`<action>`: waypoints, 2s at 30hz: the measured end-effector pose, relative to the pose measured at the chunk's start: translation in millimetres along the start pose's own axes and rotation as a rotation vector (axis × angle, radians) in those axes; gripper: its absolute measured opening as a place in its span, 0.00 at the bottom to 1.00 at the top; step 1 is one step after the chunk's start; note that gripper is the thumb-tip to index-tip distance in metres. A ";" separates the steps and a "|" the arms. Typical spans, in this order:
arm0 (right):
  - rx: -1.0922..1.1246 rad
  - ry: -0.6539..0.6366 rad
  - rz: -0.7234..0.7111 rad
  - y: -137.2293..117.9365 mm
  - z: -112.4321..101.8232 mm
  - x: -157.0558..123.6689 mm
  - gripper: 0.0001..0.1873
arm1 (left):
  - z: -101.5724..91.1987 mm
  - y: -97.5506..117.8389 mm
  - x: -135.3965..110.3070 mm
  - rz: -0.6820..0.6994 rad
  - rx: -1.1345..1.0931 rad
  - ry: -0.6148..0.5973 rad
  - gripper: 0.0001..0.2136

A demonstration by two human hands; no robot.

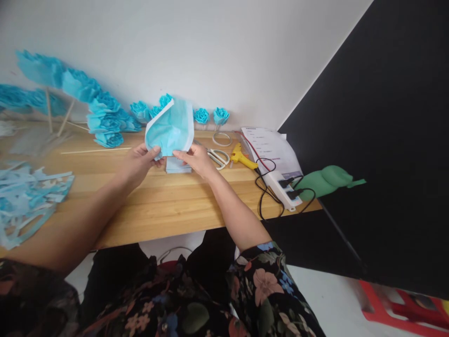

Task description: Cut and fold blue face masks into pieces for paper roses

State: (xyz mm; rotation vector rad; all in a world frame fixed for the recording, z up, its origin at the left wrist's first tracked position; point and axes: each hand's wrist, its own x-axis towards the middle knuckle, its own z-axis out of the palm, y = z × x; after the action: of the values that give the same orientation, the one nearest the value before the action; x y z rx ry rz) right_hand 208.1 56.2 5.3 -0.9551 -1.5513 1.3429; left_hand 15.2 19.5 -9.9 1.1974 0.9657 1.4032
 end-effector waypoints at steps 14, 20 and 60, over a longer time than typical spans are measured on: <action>-0.010 0.059 -0.068 0.9 -1.9 1.7 0.23 | 2.5 1.0 0.4 -0.060 0.080 0.013 0.15; -0.009 0.054 -0.077 0.5 -2.9 1.5 0.22 | 3.4 1.7 -0.3 -0.063 0.055 0.015 0.14; -0.718 0.056 -0.568 -5.0 8.3 -14.0 0.11 | 14.0 12.9 -11.4 0.086 0.135 0.043 0.11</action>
State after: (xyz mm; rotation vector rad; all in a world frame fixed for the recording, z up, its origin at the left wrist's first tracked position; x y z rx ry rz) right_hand 205.1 39.6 8.1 -0.8409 -2.1017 0.3516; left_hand 26.4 5.6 3.2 1.3267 1.0636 1.4553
